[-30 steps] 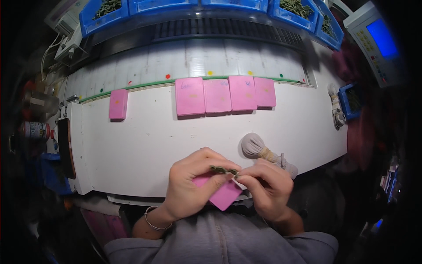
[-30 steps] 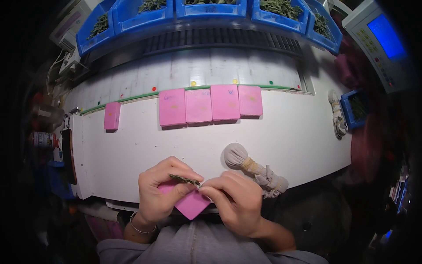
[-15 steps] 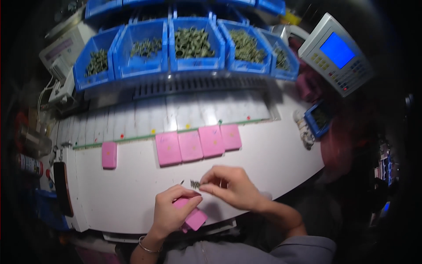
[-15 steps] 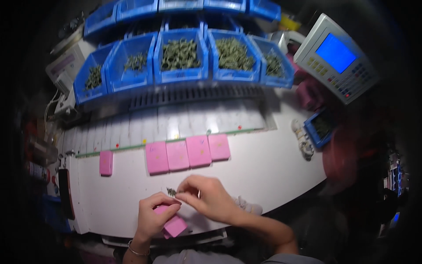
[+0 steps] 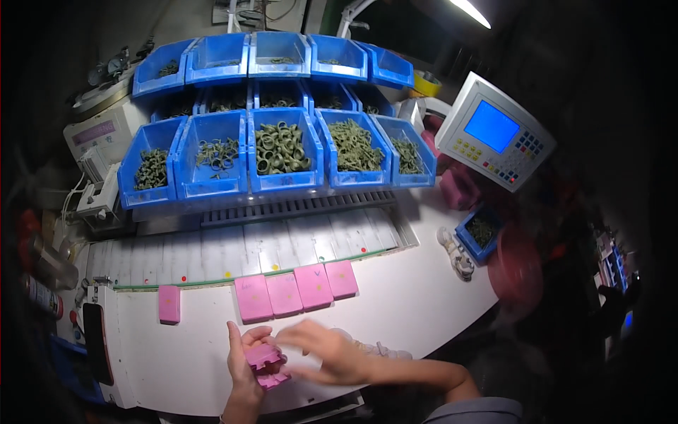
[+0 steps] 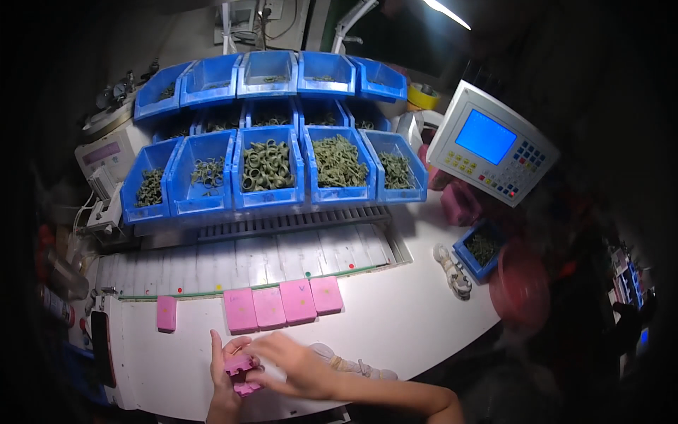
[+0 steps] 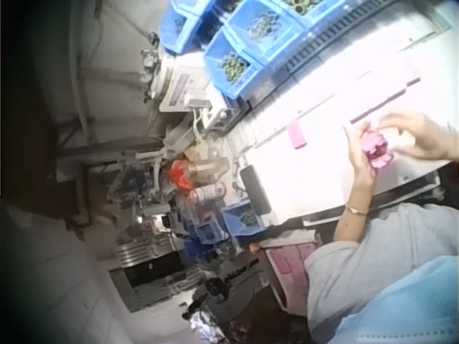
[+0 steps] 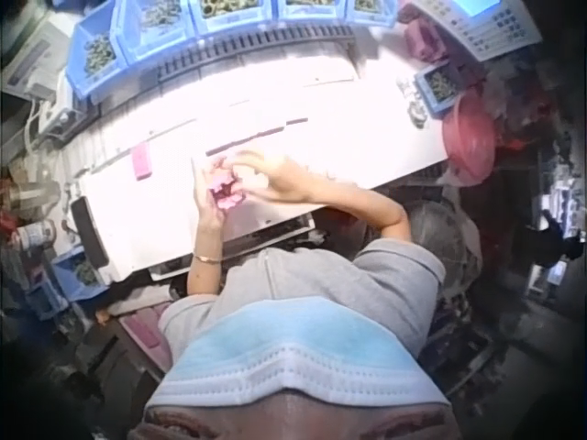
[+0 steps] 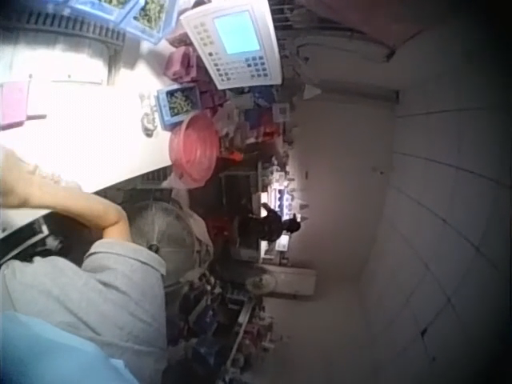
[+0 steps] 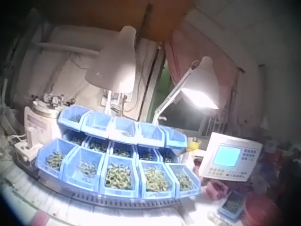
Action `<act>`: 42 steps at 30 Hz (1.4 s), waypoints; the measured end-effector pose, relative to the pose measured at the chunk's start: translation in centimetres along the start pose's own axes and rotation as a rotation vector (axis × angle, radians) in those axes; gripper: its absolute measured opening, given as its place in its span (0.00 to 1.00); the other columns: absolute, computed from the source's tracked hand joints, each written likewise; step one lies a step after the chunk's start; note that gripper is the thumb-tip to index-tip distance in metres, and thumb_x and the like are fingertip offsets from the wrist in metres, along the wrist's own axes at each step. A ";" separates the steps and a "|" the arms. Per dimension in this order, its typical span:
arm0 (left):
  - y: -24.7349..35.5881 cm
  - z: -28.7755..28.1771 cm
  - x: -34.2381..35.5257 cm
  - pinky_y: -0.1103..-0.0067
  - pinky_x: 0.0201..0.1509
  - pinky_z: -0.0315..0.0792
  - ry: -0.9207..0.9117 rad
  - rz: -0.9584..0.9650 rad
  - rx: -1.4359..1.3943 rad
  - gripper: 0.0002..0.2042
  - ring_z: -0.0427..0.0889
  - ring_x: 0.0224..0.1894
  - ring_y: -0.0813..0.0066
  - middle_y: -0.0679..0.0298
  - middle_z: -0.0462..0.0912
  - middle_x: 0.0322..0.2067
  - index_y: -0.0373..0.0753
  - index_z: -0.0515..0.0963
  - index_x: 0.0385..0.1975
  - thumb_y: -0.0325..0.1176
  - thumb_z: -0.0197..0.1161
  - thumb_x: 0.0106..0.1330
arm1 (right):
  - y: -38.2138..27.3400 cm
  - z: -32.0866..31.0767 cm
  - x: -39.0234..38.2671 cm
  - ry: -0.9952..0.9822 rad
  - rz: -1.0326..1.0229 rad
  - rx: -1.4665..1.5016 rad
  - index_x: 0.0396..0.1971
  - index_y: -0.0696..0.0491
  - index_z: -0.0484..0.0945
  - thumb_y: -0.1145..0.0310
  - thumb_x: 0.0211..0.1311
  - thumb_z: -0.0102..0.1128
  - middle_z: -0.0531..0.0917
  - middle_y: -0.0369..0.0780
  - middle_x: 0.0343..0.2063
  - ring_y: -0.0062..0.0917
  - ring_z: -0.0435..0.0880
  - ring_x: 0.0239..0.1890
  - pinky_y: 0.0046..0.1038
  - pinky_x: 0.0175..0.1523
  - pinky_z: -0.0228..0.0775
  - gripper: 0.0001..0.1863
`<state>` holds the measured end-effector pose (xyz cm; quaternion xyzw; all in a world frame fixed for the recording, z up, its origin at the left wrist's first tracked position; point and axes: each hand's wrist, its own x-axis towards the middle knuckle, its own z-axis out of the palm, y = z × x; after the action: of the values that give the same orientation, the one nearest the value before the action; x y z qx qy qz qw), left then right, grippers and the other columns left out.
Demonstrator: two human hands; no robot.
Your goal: The person places small green leaf-shaped pieces into various pink molds, applies white paste with a cloth, and connects components together using a thin wire.
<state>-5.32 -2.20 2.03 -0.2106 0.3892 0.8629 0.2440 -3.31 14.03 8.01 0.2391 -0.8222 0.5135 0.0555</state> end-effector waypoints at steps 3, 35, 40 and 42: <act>-1.0 0.4 -0.1 0.76 0.24 0.72 -0.155 -0.078 -0.006 0.44 0.76 0.21 0.69 0.52 0.78 0.28 0.30 0.60 0.56 0.69 0.25 0.60 | 0.4 1.1 -1.1 0.095 -0.082 -0.079 0.34 0.58 0.75 0.75 0.55 0.56 0.77 0.42 0.34 0.33 0.75 0.38 0.27 0.40 0.67 0.07; -3.9 2.8 1.4 0.82 0.15 0.67 -0.357 0.162 0.424 0.21 0.68 0.11 0.78 0.59 0.72 0.19 0.38 0.60 0.49 0.47 0.25 0.71 | 3.0 -0.3 -7.0 0.100 0.164 -0.416 0.55 0.54 0.69 0.84 0.41 0.51 0.68 0.46 0.57 0.31 0.75 0.37 0.27 0.44 0.65 0.33; -3.7 3.2 1.8 0.81 0.14 0.68 -0.379 0.130 0.436 0.22 0.68 0.11 0.75 0.57 0.73 0.22 0.39 0.60 0.49 0.48 0.24 0.71 | 3.1 0.0 -6.4 0.014 0.134 -0.506 0.54 0.54 0.70 0.82 0.41 0.52 0.70 0.46 0.55 0.30 0.75 0.39 0.28 0.47 0.63 0.31; -3.3 3.3 1.4 0.80 0.14 0.66 -0.322 -0.061 0.347 0.25 0.69 0.11 0.72 0.59 0.72 0.19 0.41 0.62 0.49 0.53 0.23 0.70 | 3.0 -0.3 -6.3 0.075 0.102 -0.512 0.53 0.54 0.71 0.82 0.41 0.52 0.70 0.45 0.55 0.30 0.75 0.39 0.28 0.46 0.64 0.31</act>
<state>-5.05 2.63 1.42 -0.0371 0.4812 0.7979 0.3611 0.82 17.41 3.60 0.1563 -0.9338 0.2992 0.1186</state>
